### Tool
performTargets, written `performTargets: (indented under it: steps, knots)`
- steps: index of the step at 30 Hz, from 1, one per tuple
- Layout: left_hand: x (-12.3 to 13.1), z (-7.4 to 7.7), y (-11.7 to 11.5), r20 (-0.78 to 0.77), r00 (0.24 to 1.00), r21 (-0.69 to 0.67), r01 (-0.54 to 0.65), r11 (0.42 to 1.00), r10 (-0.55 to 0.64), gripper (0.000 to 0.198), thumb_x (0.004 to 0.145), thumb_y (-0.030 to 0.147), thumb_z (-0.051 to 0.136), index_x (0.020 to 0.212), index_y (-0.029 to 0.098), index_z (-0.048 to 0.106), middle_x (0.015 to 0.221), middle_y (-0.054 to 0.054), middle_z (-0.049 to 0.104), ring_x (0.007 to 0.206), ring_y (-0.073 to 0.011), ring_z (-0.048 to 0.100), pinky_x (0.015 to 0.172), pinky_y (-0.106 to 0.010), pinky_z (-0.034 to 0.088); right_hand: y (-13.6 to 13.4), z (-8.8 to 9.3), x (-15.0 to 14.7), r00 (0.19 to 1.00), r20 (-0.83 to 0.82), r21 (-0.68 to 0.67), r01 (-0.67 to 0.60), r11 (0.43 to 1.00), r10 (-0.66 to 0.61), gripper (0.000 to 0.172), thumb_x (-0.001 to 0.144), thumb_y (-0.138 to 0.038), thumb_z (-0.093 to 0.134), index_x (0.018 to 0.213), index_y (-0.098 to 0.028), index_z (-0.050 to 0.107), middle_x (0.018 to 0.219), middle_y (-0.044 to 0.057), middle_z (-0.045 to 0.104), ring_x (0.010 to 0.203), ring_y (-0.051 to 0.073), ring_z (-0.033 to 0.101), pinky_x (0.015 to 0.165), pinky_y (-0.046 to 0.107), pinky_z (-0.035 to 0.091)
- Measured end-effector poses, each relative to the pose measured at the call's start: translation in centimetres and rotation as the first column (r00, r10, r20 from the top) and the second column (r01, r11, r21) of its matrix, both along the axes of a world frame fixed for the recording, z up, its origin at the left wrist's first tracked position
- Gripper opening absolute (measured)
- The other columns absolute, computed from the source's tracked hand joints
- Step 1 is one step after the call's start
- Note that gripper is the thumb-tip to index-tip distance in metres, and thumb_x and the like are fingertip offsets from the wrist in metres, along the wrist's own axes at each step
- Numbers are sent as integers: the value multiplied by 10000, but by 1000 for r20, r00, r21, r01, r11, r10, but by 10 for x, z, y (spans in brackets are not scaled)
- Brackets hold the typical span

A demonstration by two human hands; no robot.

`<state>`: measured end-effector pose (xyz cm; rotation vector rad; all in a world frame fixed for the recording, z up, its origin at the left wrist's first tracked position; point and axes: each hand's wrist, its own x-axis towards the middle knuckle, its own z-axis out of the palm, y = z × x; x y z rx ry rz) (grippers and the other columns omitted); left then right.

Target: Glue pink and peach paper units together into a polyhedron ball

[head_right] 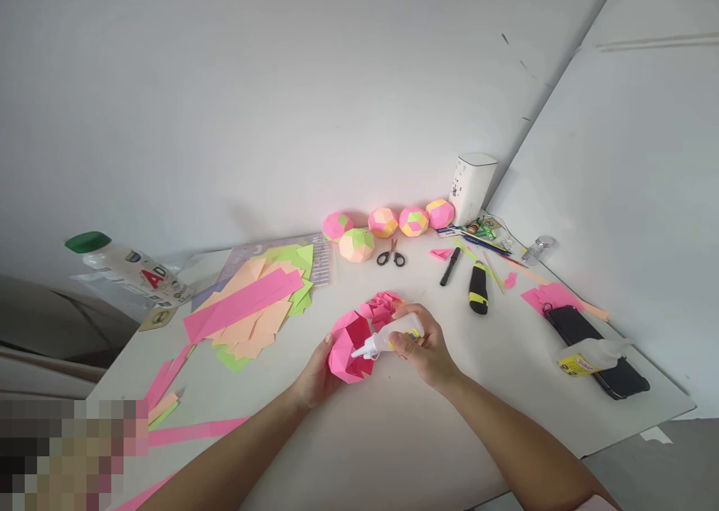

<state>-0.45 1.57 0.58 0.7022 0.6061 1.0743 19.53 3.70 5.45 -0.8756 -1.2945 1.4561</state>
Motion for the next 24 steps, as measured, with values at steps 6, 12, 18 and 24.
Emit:
performTargets:
  steps: [6,12,18,24]
  knots:
    - [0,0,0,2,1000,-14,2,1000,-2,595,839,563,478,1272,154,501,1179,-164,616,1069,-328,570,901,-438,415,0,-3,2,999,-4,17,-44,999,44,284,746,-418,692,896,-232,540,555,-58,472,464,104,439,449,243,372]
    - [-1,-3,1,13,1000,7,-3,1000,3,567,857,542,461,1279,165,499,1237,-163,580,1110,-333,540,860,-419,439,2,-7,5,999,-35,29,31,999,-30,282,752,-404,694,924,-246,537,541,-66,471,465,106,446,459,237,363]
    - [-1,-1,0,17,1000,14,-1,1000,1,564,858,539,463,1265,152,511,1253,-168,570,1130,-335,527,901,-429,420,2,-6,3,1000,-22,27,10,1000,-9,269,755,-401,696,909,-247,539,550,-70,454,463,94,421,459,230,352]
    - [-1,-1,0,27,1000,26,1,1000,-2,562,865,530,459,1280,152,495,1253,-165,577,1115,-324,545,907,-421,416,1,-3,1,1000,-19,21,-4,1000,4,255,752,-405,698,890,-254,546,571,-63,468,458,88,415,446,223,346]
